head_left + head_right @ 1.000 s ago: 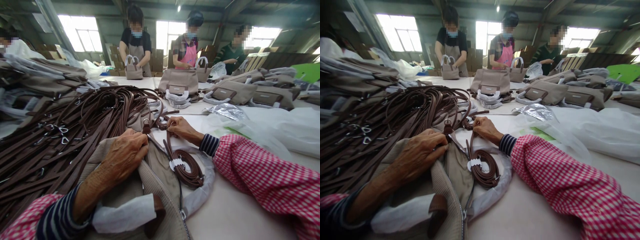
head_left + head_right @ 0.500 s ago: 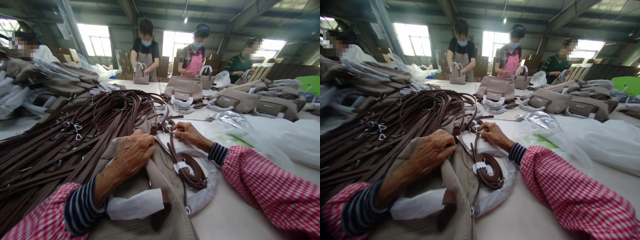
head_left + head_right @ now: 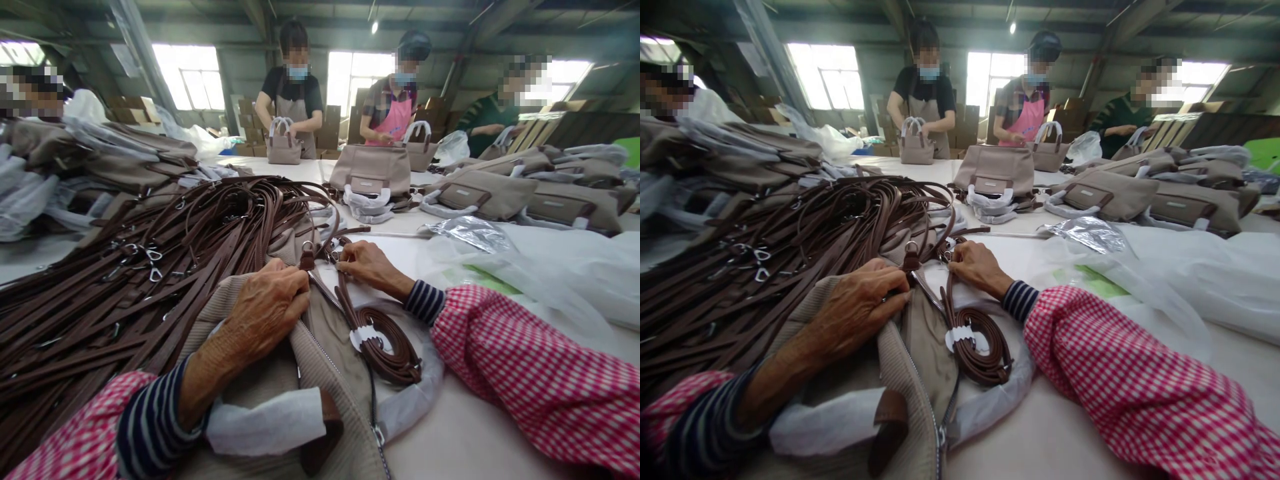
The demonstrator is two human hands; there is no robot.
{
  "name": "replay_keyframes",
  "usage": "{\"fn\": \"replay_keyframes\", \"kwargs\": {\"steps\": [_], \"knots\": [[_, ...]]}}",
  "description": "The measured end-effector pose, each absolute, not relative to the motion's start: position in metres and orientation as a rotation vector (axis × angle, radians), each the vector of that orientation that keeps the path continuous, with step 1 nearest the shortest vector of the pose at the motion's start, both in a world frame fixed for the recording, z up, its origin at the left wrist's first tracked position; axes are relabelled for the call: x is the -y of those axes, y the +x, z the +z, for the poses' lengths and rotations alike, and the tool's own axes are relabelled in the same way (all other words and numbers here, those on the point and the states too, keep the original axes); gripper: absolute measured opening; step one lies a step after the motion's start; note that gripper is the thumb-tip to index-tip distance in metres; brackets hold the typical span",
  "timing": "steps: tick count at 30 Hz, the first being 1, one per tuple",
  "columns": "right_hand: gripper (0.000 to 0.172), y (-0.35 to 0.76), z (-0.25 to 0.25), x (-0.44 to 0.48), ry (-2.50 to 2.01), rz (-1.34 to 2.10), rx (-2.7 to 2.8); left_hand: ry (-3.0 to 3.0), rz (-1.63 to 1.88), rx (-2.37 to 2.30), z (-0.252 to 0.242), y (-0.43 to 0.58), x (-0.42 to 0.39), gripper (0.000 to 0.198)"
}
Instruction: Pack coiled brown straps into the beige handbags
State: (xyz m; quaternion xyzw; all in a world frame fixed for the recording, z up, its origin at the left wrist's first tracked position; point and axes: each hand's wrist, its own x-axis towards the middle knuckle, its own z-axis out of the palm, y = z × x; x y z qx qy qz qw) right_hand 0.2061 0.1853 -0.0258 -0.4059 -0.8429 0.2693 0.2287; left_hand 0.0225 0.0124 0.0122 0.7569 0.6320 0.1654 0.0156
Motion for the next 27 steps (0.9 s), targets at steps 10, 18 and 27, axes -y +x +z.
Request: {"fn": "replay_keyframes", "kwargs": {"steps": [10, 18, 27], "knots": [[0.011, 0.227, 0.002, -0.168, -0.966, 1.076, 2.185, 2.261, 0.513, -1.987, 0.017, 0.021, -0.012, 0.019], [0.013, 0.228, 0.026, -0.103, -0.693, 1.272, 2.318, 2.125, 0.546, -2.025, 0.018, 0.021, -0.013, 0.019], [0.018, 0.213, -0.013, -0.079, -0.837, 0.612, 2.364, 2.002, 0.646, -1.996, 0.019, 0.022, -0.015, 0.019]]}}
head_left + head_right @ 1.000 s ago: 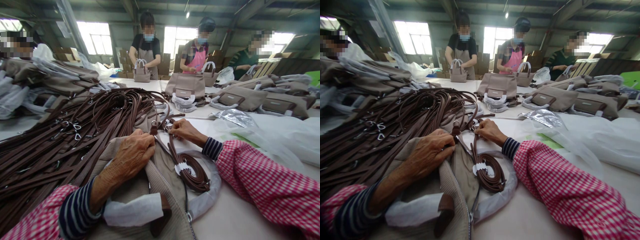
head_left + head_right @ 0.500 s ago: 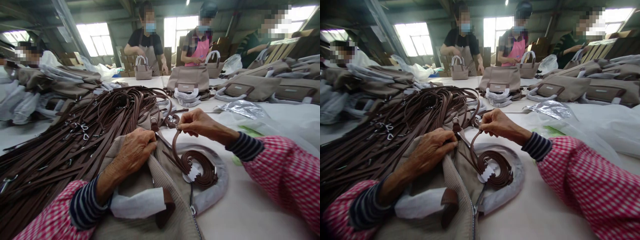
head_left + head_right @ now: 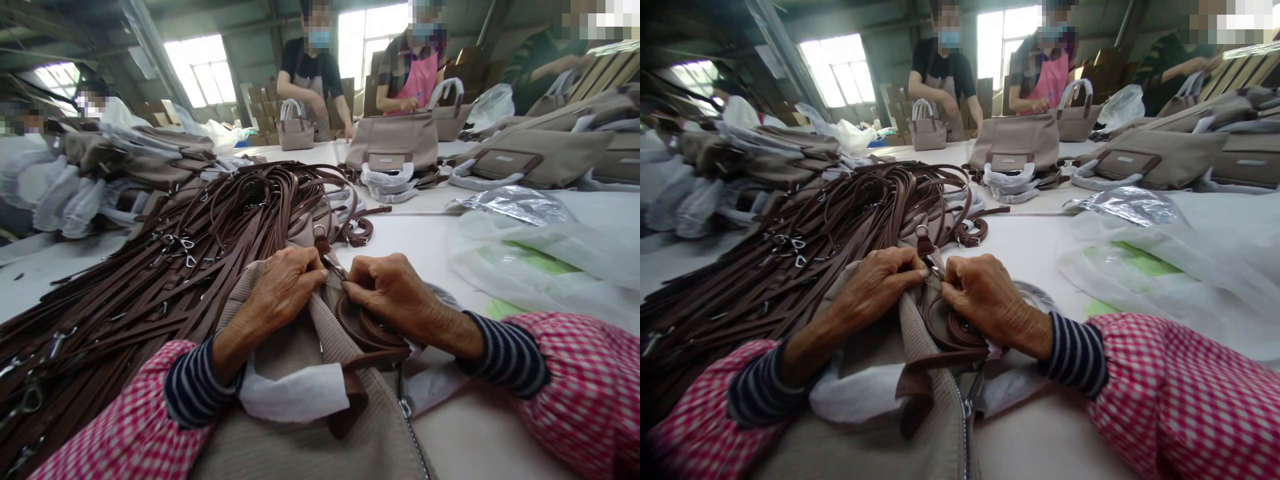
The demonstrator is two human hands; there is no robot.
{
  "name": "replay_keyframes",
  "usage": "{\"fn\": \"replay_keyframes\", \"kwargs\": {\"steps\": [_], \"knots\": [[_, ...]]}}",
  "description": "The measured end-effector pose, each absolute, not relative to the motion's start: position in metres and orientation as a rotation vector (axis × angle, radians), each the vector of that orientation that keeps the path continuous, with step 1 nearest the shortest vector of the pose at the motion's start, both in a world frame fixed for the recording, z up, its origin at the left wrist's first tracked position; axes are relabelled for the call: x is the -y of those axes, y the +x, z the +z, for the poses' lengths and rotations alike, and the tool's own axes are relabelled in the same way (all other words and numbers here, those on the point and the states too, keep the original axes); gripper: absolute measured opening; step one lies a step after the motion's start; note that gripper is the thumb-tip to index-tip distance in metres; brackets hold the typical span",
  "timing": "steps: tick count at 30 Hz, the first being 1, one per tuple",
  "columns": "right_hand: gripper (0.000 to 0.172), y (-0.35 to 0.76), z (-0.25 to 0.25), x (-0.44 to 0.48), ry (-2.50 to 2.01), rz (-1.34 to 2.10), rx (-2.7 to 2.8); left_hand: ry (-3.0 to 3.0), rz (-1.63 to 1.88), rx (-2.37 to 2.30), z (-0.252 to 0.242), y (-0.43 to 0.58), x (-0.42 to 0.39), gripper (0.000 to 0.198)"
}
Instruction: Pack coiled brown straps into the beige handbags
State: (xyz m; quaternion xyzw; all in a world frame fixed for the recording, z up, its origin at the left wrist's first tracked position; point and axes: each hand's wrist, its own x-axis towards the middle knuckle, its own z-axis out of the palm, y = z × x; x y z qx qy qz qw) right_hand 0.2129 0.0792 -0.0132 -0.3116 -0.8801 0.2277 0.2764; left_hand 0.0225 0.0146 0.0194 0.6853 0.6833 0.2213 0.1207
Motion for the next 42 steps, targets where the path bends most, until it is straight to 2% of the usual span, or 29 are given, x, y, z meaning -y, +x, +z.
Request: {"fn": "replay_keyframes", "kwargs": {"steps": [19, 32, 42], "knots": [[0.015, 0.208, -0.011, -0.078, -0.803, 0.579, 2.286, 1.906, 0.71, -2.02, 0.019, 0.023, -0.017, 0.02], [0.023, 0.203, -0.005, -0.078, -0.784, 0.723, 2.359, 1.868, 0.806, -1.958, 0.018, 0.023, -0.018, 0.019], [0.021, 0.197, -0.005, -0.087, -0.8, 0.804, 2.415, 2.025, 0.596, -1.896, 0.027, 0.018, -0.018, 0.025]]}}
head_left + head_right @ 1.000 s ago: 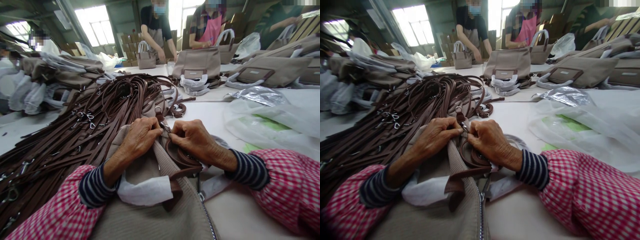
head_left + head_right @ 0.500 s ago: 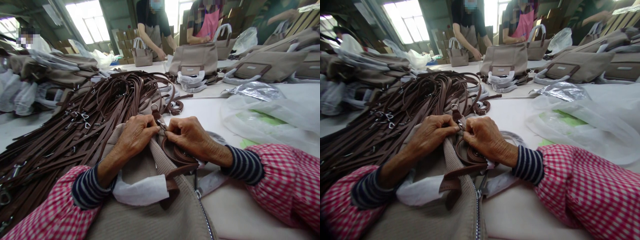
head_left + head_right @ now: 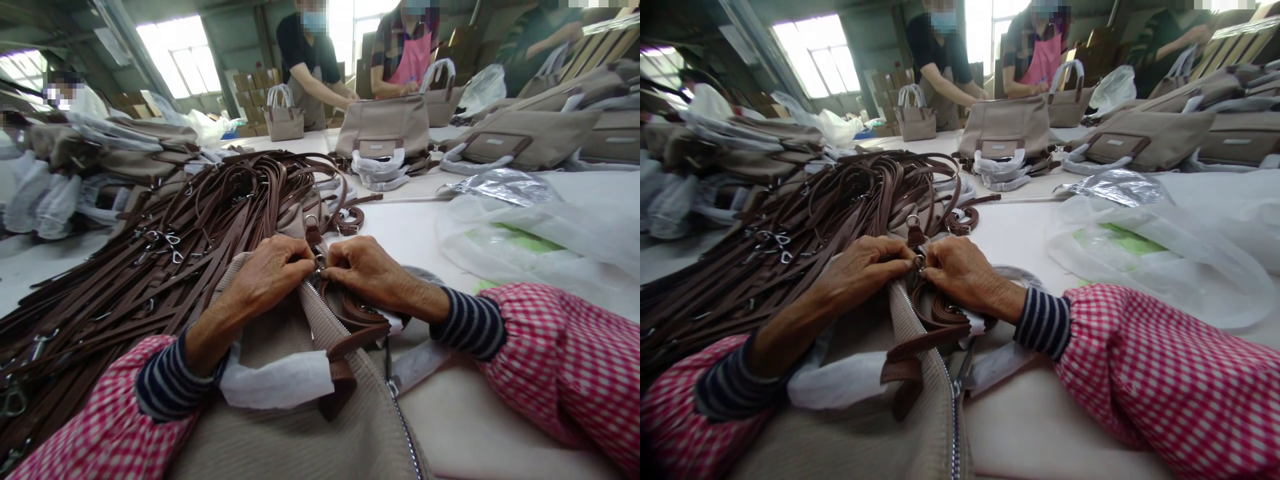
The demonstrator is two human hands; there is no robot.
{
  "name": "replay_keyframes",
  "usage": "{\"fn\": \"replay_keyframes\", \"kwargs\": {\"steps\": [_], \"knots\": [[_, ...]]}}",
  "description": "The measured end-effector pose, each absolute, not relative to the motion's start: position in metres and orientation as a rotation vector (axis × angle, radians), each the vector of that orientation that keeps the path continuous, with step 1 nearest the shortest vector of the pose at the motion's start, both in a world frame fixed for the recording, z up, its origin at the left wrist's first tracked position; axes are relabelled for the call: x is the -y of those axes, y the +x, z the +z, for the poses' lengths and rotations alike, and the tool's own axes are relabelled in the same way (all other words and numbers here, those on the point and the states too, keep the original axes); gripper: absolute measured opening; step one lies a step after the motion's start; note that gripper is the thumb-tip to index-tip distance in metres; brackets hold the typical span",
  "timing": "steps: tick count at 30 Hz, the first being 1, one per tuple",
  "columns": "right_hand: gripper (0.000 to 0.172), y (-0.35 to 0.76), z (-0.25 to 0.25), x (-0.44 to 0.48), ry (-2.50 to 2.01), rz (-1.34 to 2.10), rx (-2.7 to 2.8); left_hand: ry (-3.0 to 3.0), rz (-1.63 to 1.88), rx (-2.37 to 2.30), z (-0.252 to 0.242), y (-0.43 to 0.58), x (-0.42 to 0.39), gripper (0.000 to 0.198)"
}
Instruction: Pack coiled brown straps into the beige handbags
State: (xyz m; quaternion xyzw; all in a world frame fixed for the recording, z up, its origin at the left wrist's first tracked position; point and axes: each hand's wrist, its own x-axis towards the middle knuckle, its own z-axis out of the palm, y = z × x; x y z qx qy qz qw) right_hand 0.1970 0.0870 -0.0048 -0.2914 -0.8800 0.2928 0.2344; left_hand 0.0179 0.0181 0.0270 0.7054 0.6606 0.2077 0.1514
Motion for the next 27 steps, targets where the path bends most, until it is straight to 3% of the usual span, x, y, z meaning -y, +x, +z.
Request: {"fn": "replay_keyframes", "kwargs": {"steps": [5, 10, 13, 18, 27], "knots": [[0.009, 0.194, -0.002, -0.086, -0.812, 0.832, 2.409, 2.013, 0.551, -1.95, 0.028, 0.019, -0.015, 0.023], [0.015, 0.191, -0.002, -0.085, -0.753, 0.805, 2.478, 1.978, 0.661, -1.905, 0.024, 0.016, -0.013, 0.017], [0.016, 0.188, -0.002, -0.086, -0.736, 0.663, 2.599, 1.94, 0.782, -1.841, 0.022, 0.015, -0.013, 0.024], [0.007, 0.182, 0.003, -0.086, -0.887, 0.451, 2.75, 1.923, 0.776, -1.869, 0.022, 0.014, -0.013, 0.018], [0.017, 0.18, -0.025, -0.101, -0.613, 0.911, 2.375, 1.913, 0.766, -1.831, 0.027, 0.016, -0.012, 0.02]]}}
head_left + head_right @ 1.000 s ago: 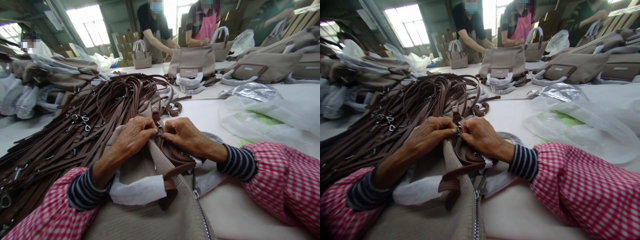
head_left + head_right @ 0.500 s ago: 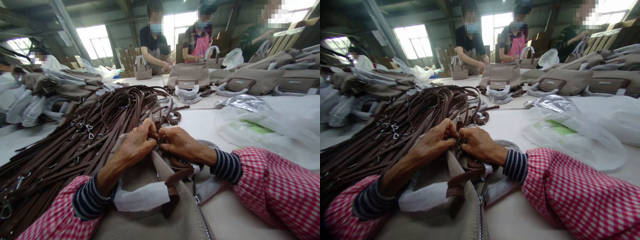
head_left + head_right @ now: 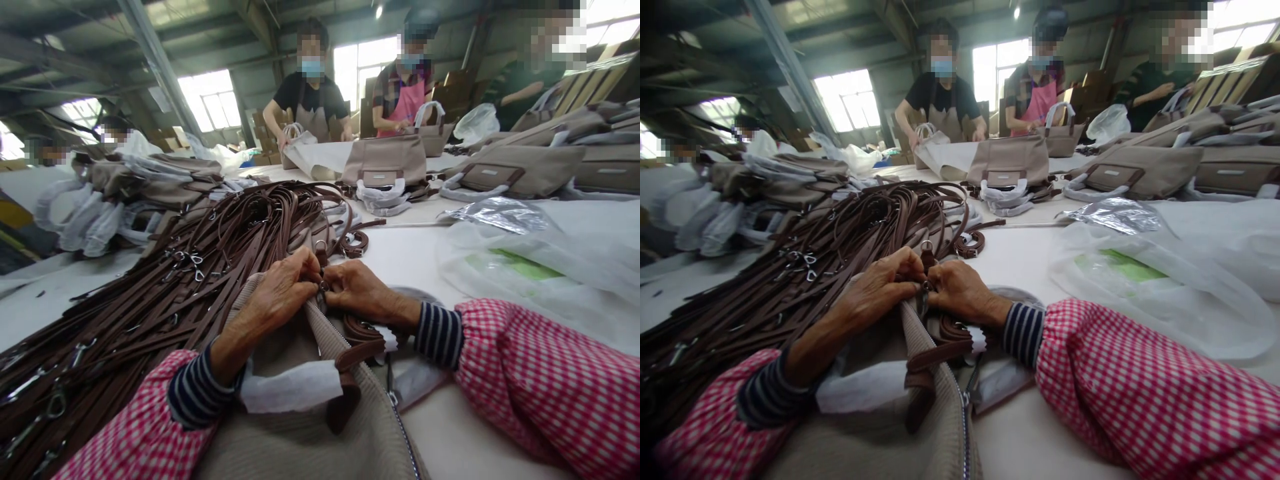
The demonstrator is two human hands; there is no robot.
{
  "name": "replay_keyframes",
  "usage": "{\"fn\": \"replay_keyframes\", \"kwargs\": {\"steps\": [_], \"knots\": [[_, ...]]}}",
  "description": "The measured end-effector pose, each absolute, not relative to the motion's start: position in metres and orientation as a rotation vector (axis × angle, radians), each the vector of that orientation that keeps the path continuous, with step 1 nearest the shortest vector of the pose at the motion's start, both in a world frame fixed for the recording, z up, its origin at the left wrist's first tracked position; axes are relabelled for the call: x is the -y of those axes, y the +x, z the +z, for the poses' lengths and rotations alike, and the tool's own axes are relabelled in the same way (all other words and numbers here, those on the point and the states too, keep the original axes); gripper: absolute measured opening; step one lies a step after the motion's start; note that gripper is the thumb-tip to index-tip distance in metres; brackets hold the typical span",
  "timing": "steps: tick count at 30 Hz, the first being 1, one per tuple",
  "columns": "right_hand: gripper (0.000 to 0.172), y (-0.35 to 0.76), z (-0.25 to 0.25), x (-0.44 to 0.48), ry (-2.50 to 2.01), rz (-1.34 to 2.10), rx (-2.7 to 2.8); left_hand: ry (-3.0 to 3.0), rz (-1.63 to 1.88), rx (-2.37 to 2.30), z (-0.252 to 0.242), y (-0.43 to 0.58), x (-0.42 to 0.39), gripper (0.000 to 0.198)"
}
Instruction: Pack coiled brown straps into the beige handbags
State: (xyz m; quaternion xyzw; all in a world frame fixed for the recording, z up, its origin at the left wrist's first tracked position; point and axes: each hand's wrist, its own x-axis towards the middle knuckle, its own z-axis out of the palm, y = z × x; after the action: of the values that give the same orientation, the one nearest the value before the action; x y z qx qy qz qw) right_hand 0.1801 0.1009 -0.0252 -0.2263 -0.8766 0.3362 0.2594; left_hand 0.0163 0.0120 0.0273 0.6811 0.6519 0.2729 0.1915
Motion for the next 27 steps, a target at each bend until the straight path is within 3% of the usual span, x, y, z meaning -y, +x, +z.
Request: {"fn": "replay_keyframes", "kwargs": {"steps": [7, 13, 27], "knots": [[0.018, 0.184, -0.034, -0.102, -0.47, 1.102, 2.194, 2.116, 0.469, -2.03, 0.031, 0.016, -0.012, 0.031], [0.017, 0.184, -0.032, -0.1, -0.473, 1.138, 2.168, 2.16, 0.294, -1.975, 0.042, 0.019, -0.025, 0.017], [0.013, 0.18, -0.034, -0.104, -0.406, 1.335, 2.132, 2.355, 0.128, -1.974, 0.037, 0.016, -0.031, 0.01]]}}
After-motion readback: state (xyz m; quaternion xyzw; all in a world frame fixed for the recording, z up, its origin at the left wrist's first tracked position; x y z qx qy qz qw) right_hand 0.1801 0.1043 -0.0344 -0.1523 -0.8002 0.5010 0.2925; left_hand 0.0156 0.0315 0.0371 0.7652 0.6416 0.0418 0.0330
